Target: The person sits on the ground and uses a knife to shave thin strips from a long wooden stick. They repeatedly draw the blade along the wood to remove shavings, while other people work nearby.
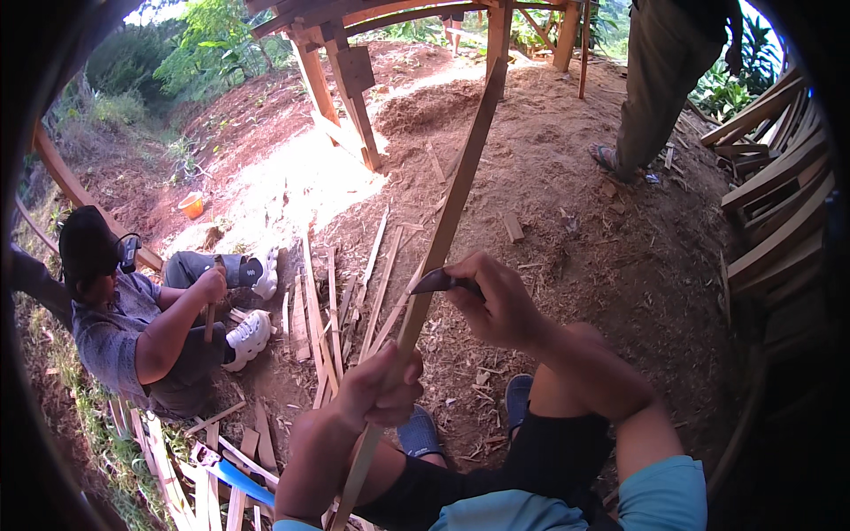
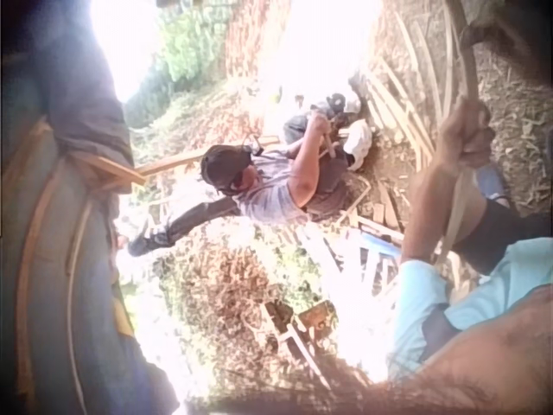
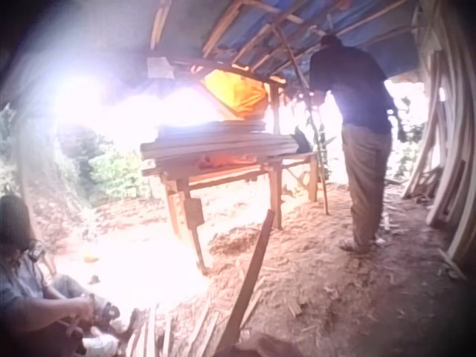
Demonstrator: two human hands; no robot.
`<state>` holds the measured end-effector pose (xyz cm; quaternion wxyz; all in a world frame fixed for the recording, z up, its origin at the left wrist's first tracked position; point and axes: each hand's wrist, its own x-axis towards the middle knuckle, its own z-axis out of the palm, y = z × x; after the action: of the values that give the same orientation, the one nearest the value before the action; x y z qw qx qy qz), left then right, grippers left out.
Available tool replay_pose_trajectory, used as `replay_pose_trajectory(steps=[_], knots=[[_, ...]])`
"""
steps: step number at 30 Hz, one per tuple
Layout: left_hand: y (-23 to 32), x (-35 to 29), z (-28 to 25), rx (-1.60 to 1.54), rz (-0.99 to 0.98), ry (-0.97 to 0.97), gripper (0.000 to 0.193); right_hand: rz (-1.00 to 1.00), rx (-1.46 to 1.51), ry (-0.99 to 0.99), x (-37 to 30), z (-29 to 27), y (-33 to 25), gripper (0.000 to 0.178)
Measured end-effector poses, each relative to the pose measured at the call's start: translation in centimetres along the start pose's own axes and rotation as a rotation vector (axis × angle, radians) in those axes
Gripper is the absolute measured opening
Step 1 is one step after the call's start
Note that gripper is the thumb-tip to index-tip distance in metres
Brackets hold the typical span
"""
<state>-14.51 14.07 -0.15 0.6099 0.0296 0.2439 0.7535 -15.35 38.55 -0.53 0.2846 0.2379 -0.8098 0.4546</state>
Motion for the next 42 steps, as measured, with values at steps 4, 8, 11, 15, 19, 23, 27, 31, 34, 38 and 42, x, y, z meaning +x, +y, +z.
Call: replay_pose_trajectory(steps=[4,8,11,15,19,23,27,31,34,38,42], knots=[[0.0,0.3,0.5,-0.166,-0.002,-0.226,0.045,-0.056,0.07,0.105,0.6,-0.1,0.3,0.017],[-0.6,0.5,0.8,-0.294,-0.018,-0.334,0.047,-0.091,0.05,0.191,1.3,0.2,-0.3,0.015],[-0.5,0.7,1.1,-0.307,-0.005,-0.338,0.047,-0.093,0.028,0.219,1.5,0.0,-0.5,0.015],[-0.2,0.8,0.9,-0.337,0.0,-0.245,0.048,-0.036,-0.032,0.234,1.7,0.1,0.3,0.015],[0.4,1.2,0.9,-0.318,-0.001,-0.264,0.049,0.053,-0.063,0.239,1.7,0.4,0.9,0.014],[0.5,1.0,0.5,-0.217,0.015,-0.205,0.049,-0.051,-0.145,0.264,2.1,0.9,0.5,0.016],[0.4,0.2,-0.1,-0.111,0.042,-0.147,0.049,-0.072,-0.083,0.126,1.3,1.1,0.3,0.023],[0.9,-0.6,-0.5,-0.142,0.112,-0.177,0.051,-0.139,-0.163,-0.032,1.5,0.7,-0.3,0.033],[1.3,-0.9,-1.0,-0.053,0.145,-0.167,0.052,-0.134,-0.163,-0.057,1.7,0.4,-0.2,0.037],[1.9,-1.1,-0.8,0.244,0.184,0.029,0.056,-0.137,-0.126,-0.09,2.0,0.5,-0.1,0.033],[2.0,-1.0,-0.2,0.423,0.185,0.164,0.06,0.022,-0.025,0.019,1.6,-0.3,1.5,0.024]])
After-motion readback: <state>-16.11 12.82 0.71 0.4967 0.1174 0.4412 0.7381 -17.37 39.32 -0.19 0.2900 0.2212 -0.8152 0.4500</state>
